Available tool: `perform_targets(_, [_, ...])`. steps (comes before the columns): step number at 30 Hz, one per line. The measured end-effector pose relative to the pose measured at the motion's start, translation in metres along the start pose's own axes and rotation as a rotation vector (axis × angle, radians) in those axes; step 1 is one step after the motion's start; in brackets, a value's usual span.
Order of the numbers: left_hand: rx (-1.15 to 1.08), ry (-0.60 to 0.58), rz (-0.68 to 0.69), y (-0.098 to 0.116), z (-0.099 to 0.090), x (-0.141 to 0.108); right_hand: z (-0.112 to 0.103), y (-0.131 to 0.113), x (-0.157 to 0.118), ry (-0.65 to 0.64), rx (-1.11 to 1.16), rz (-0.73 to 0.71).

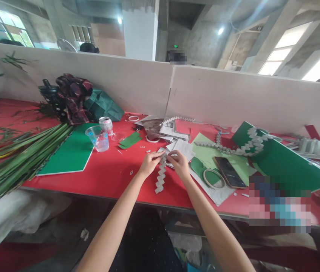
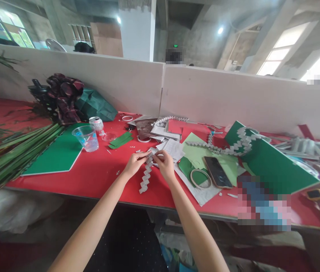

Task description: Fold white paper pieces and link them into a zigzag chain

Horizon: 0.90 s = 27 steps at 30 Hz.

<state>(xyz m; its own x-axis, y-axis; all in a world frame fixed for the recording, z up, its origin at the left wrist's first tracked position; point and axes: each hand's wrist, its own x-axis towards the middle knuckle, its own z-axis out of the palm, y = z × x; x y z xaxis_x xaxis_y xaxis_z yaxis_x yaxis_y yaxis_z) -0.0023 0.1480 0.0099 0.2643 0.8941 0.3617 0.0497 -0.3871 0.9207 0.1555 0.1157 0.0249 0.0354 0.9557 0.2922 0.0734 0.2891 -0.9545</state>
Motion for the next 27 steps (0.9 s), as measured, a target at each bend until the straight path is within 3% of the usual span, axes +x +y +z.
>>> perform_targets(8, [0.087, -0.020, 0.033, 0.000, 0.002, -0.001, 0.000, 0.004, -0.001, 0.030, -0.138, -0.030])
perform_targets(12, [-0.042, -0.015, -0.016, 0.002, 0.002, 0.000, 0.002, 0.001, 0.000, 0.019, -0.113, -0.040])
perform_targets(16, [-0.173, 0.054, -0.100, 0.010, 0.000, 0.001, 0.003, 0.003, 0.000, -0.079, -0.078, -0.118])
perform_targets(27, [-0.236, 0.063, -0.187, 0.017, -0.002, 0.000, 0.001, 0.005, 0.000, -0.146, -0.229, -0.203])
